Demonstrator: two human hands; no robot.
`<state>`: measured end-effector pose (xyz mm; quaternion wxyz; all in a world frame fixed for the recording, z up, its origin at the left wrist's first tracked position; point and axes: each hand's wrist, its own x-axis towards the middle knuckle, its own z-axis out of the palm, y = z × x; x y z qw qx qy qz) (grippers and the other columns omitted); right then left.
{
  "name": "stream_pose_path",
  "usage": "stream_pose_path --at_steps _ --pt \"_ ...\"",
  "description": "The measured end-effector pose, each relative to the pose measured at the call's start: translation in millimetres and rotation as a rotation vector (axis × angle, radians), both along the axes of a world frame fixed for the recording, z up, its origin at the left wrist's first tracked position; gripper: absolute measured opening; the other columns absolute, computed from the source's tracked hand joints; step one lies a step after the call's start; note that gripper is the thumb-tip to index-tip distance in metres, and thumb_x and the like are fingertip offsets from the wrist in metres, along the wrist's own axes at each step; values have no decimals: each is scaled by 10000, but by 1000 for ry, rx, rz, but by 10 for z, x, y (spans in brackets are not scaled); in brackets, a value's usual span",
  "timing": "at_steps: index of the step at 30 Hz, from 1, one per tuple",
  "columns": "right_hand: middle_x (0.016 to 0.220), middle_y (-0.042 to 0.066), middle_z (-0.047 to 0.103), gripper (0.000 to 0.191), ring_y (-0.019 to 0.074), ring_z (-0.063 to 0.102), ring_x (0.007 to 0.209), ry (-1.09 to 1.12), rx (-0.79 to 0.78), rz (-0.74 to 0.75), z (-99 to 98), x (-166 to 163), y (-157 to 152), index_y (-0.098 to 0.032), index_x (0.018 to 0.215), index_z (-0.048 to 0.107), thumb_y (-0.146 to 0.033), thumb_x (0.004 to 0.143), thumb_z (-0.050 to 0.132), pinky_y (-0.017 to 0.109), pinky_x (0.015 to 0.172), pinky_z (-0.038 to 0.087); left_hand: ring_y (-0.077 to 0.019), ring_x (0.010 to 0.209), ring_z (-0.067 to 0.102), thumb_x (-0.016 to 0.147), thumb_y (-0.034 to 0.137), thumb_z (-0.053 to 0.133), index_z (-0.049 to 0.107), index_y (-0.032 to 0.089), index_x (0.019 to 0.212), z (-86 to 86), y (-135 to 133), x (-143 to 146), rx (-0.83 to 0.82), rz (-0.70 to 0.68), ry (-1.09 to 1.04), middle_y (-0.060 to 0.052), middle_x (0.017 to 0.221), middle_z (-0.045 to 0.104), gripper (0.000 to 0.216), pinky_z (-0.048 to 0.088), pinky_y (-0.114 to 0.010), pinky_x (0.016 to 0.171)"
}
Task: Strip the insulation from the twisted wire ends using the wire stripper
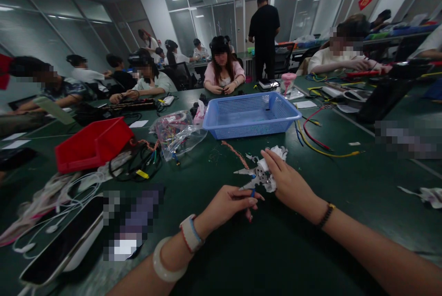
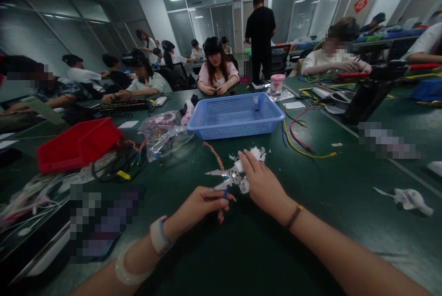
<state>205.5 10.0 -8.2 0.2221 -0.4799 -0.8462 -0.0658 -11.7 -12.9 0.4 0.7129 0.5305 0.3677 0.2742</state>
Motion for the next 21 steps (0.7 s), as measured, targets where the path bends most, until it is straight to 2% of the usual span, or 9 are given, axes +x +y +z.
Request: stream_pose_path --at_steps 5,12,17,21 --pt "1349 196 473 648 262 542 1130 -35 32 -22 -9 -20 -18 -93 1370 341 -8 731 406 421 930 485 -103 566 599 758 303 730 734 142 990 3 -13 13 7 -4 -15 -23 759 673 282 510 -262 610" --pt "1199 161 584 412 218 593 959 -176 137 -81 50 -24 -25 -93 1225 482 -34 825 403 331 805 489 -97 557 599 769 300 722 731 133 1005 13 -25 19 21 -18 2 -32 756 670 289 507 -250 593" --pt "1057 119 625 315 176 599 790 -245 122 -97 96 -18 -16 -113 1150 534 -70 857 423 274 662 439 -101 564 595 779 340 706 717 121 1049 23 -29 12 45 -45 39 -55 772 678 348 496 -237 567" --pt "962 90 623 251 157 572 715 -263 133 -96 133 10 2 -135 1072 570 -93 868 431 268 624 380 -102 572 593 789 365 694 716 123 1050 16 -27 14 57 -71 35 -53 771 678 356 493 -231 571"
